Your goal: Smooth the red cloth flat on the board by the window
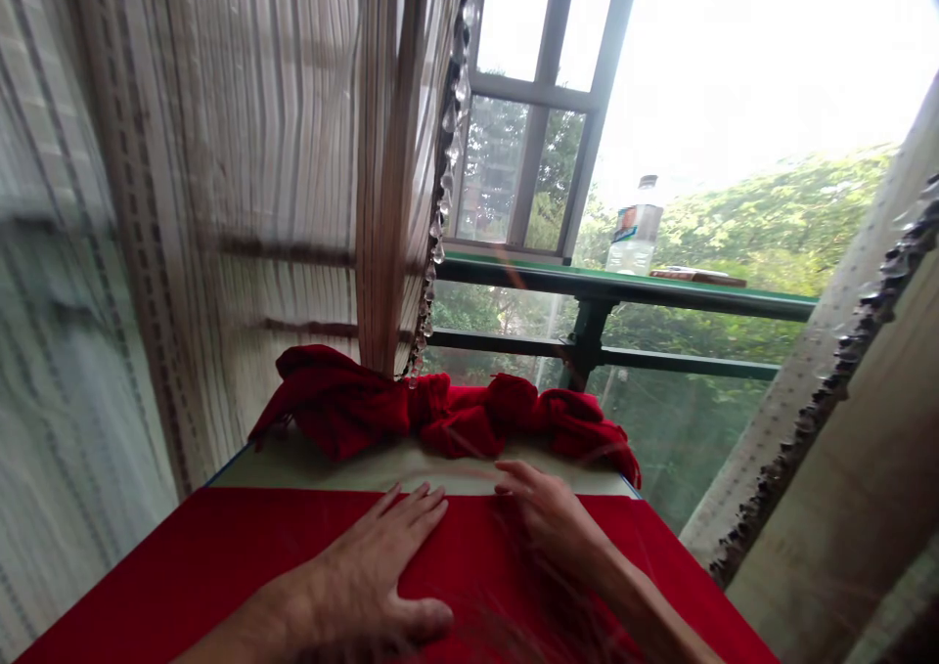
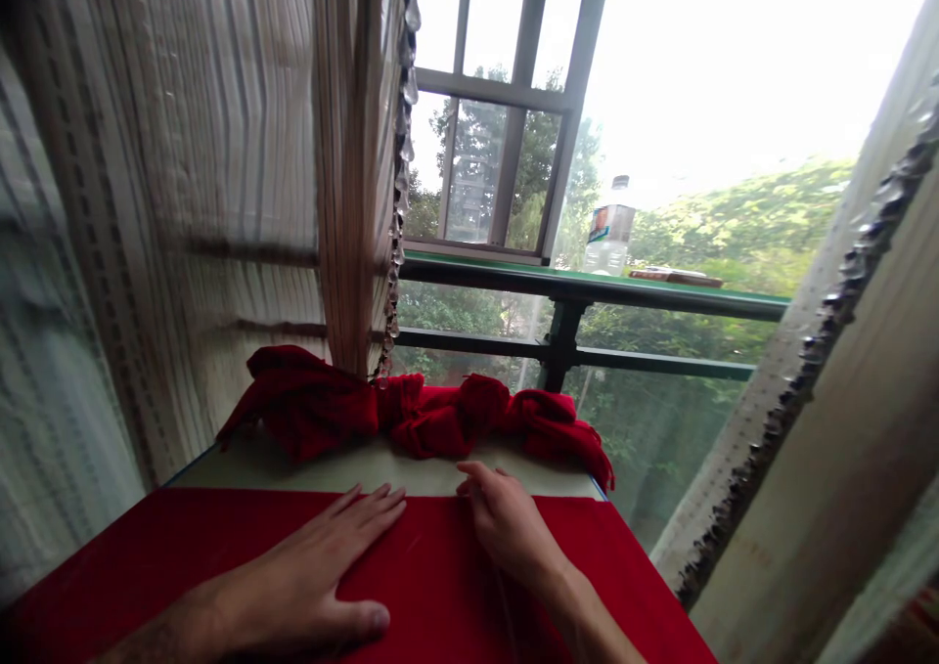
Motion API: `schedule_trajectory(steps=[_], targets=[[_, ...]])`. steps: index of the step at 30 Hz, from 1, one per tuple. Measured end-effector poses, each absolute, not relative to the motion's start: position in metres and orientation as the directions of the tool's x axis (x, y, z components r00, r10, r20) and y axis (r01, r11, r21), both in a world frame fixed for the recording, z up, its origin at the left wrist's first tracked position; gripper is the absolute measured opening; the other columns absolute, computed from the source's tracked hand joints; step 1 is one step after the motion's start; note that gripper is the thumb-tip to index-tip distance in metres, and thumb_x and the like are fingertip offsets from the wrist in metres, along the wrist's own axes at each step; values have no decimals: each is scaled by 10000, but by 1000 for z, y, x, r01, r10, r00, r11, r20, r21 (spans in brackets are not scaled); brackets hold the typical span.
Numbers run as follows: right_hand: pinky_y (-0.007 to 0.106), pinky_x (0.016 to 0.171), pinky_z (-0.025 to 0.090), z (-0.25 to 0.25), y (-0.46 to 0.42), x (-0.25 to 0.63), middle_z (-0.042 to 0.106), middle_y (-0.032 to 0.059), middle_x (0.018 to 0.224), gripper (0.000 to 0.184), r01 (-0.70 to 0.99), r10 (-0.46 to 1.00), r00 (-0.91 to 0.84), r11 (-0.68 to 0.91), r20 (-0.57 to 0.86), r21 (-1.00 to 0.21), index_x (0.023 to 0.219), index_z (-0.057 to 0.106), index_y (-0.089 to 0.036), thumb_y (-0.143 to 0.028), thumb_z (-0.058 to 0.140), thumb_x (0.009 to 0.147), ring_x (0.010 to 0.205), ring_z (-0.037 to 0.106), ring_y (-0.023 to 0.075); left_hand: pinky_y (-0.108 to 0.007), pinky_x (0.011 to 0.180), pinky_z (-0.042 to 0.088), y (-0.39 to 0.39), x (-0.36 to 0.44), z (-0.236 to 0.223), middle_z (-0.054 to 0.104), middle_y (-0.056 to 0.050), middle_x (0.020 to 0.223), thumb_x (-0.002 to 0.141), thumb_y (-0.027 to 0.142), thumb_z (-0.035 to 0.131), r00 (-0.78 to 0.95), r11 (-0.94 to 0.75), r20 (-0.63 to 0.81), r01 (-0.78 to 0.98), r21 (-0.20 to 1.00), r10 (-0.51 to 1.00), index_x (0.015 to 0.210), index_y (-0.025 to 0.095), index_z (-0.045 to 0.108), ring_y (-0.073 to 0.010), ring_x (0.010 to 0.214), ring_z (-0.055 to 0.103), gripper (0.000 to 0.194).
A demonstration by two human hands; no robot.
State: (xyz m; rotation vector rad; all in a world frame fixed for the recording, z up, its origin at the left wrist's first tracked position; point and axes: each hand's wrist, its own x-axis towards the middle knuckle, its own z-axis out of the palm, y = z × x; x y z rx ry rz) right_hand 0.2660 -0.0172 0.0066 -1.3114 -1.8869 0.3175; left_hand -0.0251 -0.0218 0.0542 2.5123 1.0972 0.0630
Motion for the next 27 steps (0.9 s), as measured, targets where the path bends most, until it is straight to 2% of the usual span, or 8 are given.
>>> schedule_trajectory(steps=[5, 9, 11, 14, 18, 21, 27], targets=[[449, 941, 636, 11, -22, 259, 895, 119, 1097, 395, 645, 885, -183, 436, 428, -628, 1319, 778, -223, -298, 510, 1038, 1024, 827, 302, -611, 1379, 176, -17, -26, 45, 249, -137, 1818, 902, 511, 899, 695, -628, -107, 696, 348, 711, 1755, 204, 391, -444, 1693, 202, 1039], [426, 881, 647, 9, -20, 261, 889, 104, 1020, 380, 633, 897, -161, 413, 411, -655, 1289, 790, -213, -336, 523, 1047, 947, 822, 282, -628, 1372, 187, -11, -29, 36, 273, -121, 1813, 876, 488, 917, 711, -652, -53, 669, 358, 701, 1749, 260, 420, -452, 1685, 228, 1030], [409, 835, 650, 6, -17, 265, 881, 81, 964, 372, 631, 903, -135, 396, 408, -667, 1274, 789, -224, -359, 520, 1057, 892, 810, 269, -634, 1374, 168, -11, -29, 36, 242, -116, 1820, 873, 509, 912, 705, -640, -83, 681, 355, 704, 1758, 269, 396, -446, 1694, 200, 1053], [417, 854, 651, 2, -15, 268, 876, 73, 990, 340, 621, 896, -118, 402, 428, -673, 1247, 791, -247, -338, 529, 1051, 926, 809, 276, -611, 1385, 132, -15, -27, 44, 192, -110, 1830, 894, 544, 875, 690, -617, -145, 707, 346, 709, 1770, 243, 359, -423, 1709, 150, 1061], [426, 891, 660, 1, -13, 265, 863, 65, 1072, 337, 575, 842, -96, 482, 531, -660, 1237, 786, -293, -249, 533, 1019, 971, 816, 277, -559, 1400, 123, -21, -21, 59, 183, -99, 1827, 853, 500, 896, 648, -564, -194, 747, 352, 737, 1767, 220, 358, -401, 1714, 144, 1097], [418, 883, 663, 6, -13, 264, 799, 75, 1130, 355, 574, 767, -27, 537, 642, -618, 1235, 793, -293, -214, 578, 964, 953, 778, 259, -540, 1404, 121, -23, -20, 64, 188, -76, 1823, 830, 521, 905, 631, -542, -223, 762, 354, 743, 1763, 239, 363, -399, 1712, 147, 1115], [407, 896, 632, 18, -19, 265, 707, 71, 1143, 405, 592, 726, 34, 539, 687, -598, 1244, 782, -254, -159, 547, 928, 914, 688, 221, -557, 1399, 165, -18, -22, 49, 281, -42, 1813, 823, 526, 905, 641, -566, -126, 740, 362, 757, 1731, 345, 449, -425, 1695, 246, 1033]])
